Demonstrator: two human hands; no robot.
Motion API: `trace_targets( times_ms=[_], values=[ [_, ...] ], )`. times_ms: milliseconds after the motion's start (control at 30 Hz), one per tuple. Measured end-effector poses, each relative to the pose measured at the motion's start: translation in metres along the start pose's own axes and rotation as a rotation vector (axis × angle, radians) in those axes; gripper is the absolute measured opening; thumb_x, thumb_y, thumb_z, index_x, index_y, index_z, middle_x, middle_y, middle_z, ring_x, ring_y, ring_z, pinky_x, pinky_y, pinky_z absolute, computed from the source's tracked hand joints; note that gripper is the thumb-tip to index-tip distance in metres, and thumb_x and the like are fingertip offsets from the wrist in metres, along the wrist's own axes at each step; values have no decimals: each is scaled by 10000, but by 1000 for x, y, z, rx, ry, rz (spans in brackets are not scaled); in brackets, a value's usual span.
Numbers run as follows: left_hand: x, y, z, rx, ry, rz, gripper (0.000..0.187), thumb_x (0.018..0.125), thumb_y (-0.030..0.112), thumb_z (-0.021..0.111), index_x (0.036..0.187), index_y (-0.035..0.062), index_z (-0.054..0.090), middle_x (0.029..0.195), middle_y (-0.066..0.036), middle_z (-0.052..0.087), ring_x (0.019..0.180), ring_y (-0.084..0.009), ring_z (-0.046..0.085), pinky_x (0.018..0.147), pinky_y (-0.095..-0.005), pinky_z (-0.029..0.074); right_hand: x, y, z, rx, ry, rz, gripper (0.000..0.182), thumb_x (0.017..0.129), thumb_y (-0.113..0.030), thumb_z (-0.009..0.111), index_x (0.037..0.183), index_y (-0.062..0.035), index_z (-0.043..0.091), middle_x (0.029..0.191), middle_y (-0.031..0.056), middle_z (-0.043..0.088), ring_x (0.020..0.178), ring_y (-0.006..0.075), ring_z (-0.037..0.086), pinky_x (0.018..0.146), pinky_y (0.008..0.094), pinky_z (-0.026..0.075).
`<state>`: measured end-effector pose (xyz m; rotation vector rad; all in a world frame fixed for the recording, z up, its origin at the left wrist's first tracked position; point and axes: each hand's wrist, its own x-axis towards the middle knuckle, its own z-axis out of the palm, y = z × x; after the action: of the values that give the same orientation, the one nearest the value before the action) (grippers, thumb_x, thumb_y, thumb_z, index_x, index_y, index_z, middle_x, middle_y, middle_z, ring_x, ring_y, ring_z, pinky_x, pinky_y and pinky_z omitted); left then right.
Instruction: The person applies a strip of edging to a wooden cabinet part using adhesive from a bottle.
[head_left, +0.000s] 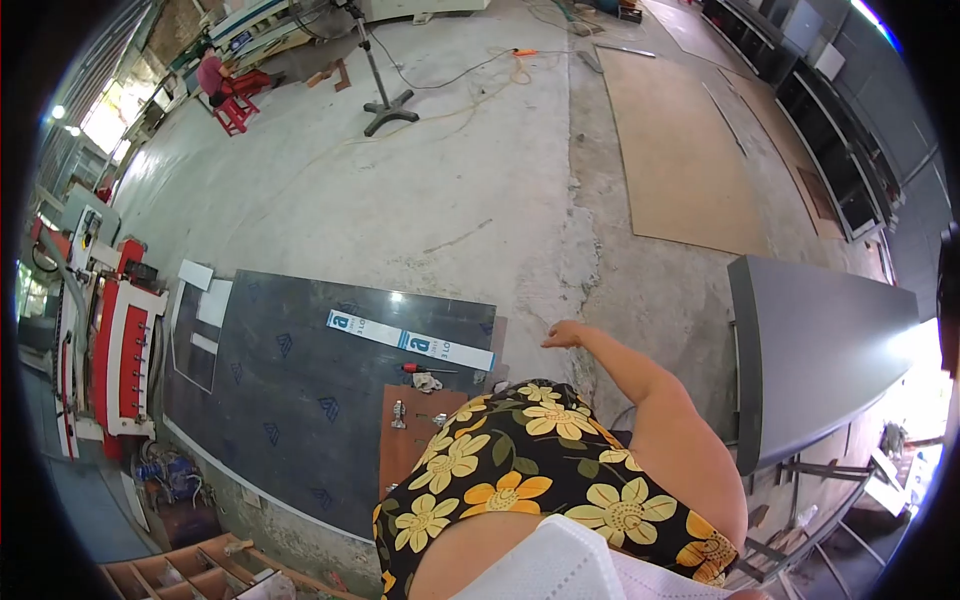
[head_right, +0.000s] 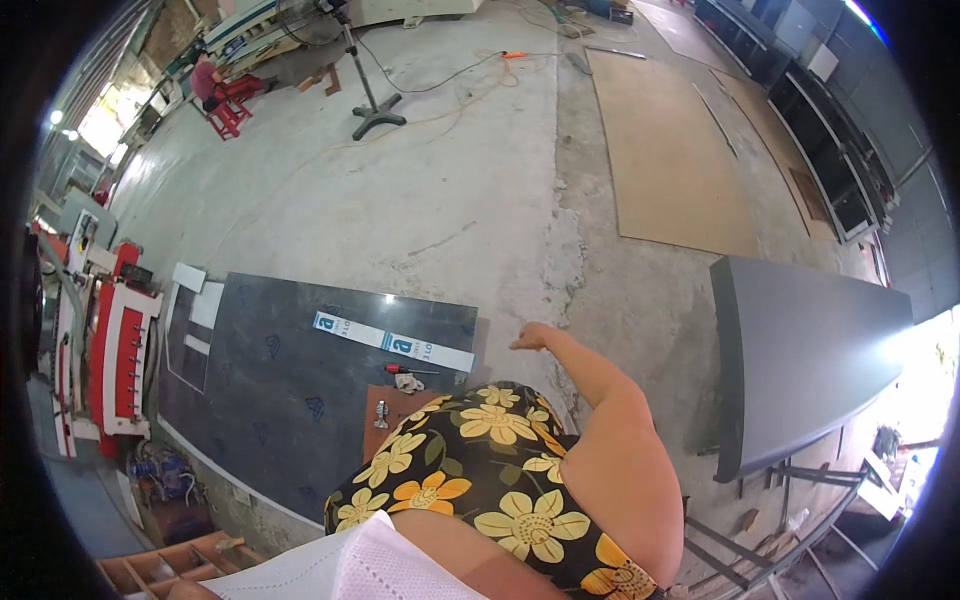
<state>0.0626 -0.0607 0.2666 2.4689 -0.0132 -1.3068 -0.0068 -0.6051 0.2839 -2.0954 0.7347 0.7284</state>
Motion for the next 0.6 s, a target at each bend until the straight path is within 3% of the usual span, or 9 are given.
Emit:
trace_targets(
  times_ms=[33, 133, 167, 267, 367, 467, 600],
  values=[
    [4, -1, -3, 14, -10, 13, 704, 814, 478, 527, 1369, 118, 286, 1382, -294, 196, 1274, -439, 280, 1039, -486, 260, 4, 7, 13, -49, -66, 1, 638, 708, -570, 594, 961, 14, 646, 806, 169, 651, 696, 265, 633, 651, 379, 498],
    [12, -8, -12, 52, -38, 44, 695, 815, 475, 526, 1364, 117, 293, 1379, -290, 205, 1271, -437, 285, 1038, -486, 262, -6, 33, 62, 31, 29, 31, 671, 724, -541, 618, 1155, -28, 582, 942, 173, 643, 820, 267, 624, 664, 381, 514],
    [15, -10, -15, 64, -45, 50, 693, 816, 475, 525, 1362, 116, 295, 1378, -288, 208, 1270, -437, 286, 1038, -486, 263, -14, 39, 73, 32, -2, 93, 685, 719, -548, 617, 1156, -22, 581, 1037, 203, 622, 946, 299, 598, 768, 393, 493],
    [23, -17, -24, 111, -75, 74, 685, 817, 473, 524, 1357, 115, 303, 1374, -284, 217, 1268, -435, 291, 1036, -486, 265, -65, 38, 100, 134, -74, 256, 673, 721, -546, 607, 1139, -19, 591, 1055, 200, 621, 956, 308, 599, 811, 375, 478],
    [34, -13, -32, 173, -106, 108, 677, 818, 471, 523, 1352, 114, 310, 1371, -280, 226, 1266, -433, 295, 1035, -486, 267, -67, 101, 169, -24, 7, 198, 635, 727, -526, 604, 1099, -12, 612, 926, 161, 655, 790, 291, 628, 694, 393, 510],
    [44, -5, -35, 230, -137, 142, 669, 819, 468, 521, 1347, 113, 317, 1367, -276, 236, 1263, -430, 300, 1034, -486, 269, -115, 120, 195, 122, -11, 304, 573, 739, -508, 597, 1048, -28, 637, 820, 142, 657, 678, 273, 620, 629, 402, 509],
    [57, 15, -39, 309, -169, 198, 658, 820, 466, 520, 1340, 111, 327, 1363, -270, 248, 1260, -428, 306, 1032, -486, 271, -192, 107, 200, 252, 115, 414, 501, 760, -491, 586, 998, -56, 656, 762, 152, 651, 674, 263, 620, 637, 402, 499]
  ],
)
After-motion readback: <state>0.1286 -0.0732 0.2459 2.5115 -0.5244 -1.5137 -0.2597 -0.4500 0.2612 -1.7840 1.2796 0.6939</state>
